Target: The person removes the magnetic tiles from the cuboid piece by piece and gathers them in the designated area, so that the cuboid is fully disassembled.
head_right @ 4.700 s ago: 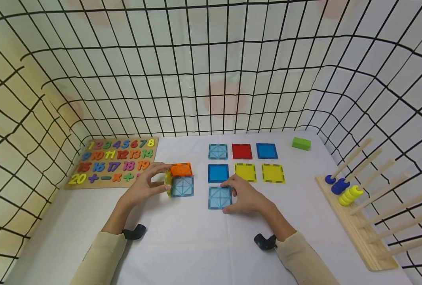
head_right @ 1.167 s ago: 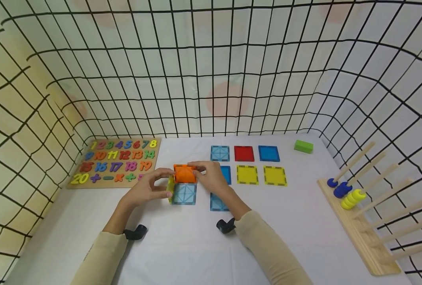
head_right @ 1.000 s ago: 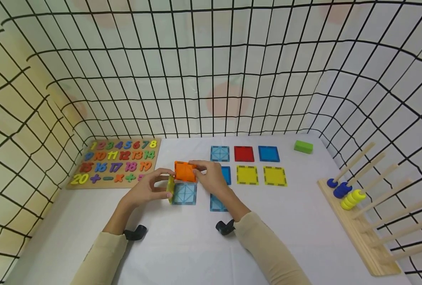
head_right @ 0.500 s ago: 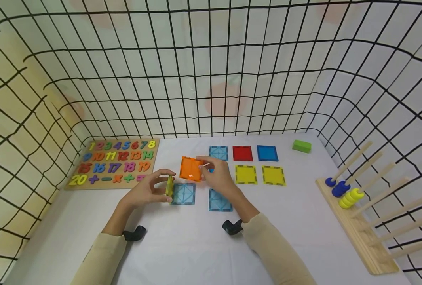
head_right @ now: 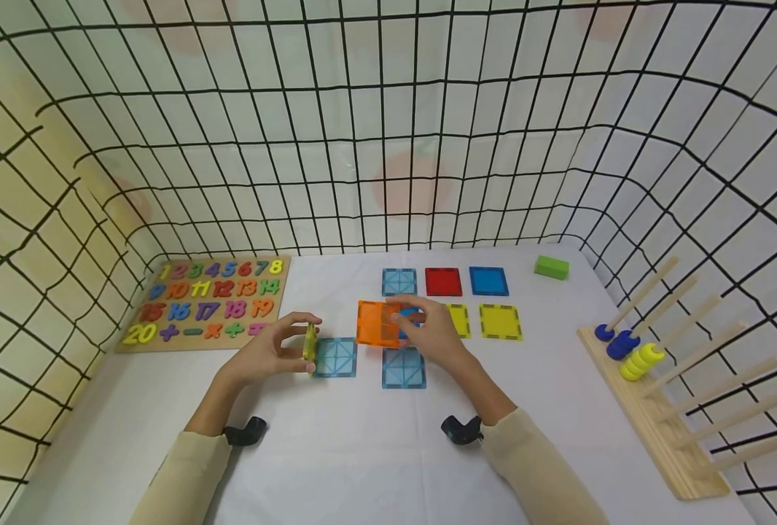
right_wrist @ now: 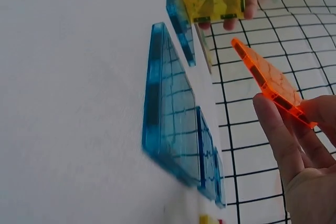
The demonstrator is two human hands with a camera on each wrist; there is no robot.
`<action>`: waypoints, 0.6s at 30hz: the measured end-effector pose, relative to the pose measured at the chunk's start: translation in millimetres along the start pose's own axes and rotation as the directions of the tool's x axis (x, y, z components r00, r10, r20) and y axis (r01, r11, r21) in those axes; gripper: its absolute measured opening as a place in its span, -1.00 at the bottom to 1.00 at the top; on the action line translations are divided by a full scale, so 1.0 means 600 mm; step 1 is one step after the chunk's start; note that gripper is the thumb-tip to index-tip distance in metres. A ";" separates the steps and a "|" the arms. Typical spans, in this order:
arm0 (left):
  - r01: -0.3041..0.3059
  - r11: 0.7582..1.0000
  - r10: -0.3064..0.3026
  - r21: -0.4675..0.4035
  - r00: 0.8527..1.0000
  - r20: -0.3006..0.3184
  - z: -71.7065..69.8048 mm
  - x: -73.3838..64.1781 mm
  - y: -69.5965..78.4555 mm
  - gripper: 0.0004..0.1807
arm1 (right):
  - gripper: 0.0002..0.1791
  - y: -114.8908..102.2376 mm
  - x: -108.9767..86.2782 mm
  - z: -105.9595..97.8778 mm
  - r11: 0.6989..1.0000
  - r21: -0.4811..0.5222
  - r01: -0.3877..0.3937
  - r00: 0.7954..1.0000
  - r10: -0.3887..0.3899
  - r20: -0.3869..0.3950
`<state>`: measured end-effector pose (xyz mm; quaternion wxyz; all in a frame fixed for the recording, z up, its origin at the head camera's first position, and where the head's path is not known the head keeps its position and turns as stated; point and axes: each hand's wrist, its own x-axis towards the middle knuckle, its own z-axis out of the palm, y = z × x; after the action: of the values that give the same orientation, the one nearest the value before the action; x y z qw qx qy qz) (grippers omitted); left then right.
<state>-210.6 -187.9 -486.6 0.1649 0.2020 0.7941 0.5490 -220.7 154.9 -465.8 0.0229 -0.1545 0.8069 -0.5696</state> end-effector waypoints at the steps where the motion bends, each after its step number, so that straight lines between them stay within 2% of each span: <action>1: 0.001 1.000 -0.001 0.002 1.000 0.000 0.000 0.000 -0.001 -0.17 | -0.68 0.002 -0.003 -0.005 1.000 -0.005 -0.004 1.000 0.004 -0.011; 9: 0.003 1.000 -0.003 0.011 1.000 0.003 -0.001 -0.001 -0.001 -0.17 | -0.70 0.024 -0.029 -0.049 0.997 -0.048 -0.057 0.996 0.054 -0.070; 18: -0.005 1.000 0.005 0.014 1.000 0.001 0.000 0.001 -0.001 -0.16 | -0.67 0.042 -0.061 -0.098 0.991 -0.055 -0.119 0.992 0.116 -0.053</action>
<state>-210.8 -187.7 -487.0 0.1626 0.2051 0.7973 0.5439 -204.0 226.2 -473.8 0.0316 -0.0930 0.8311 -0.5474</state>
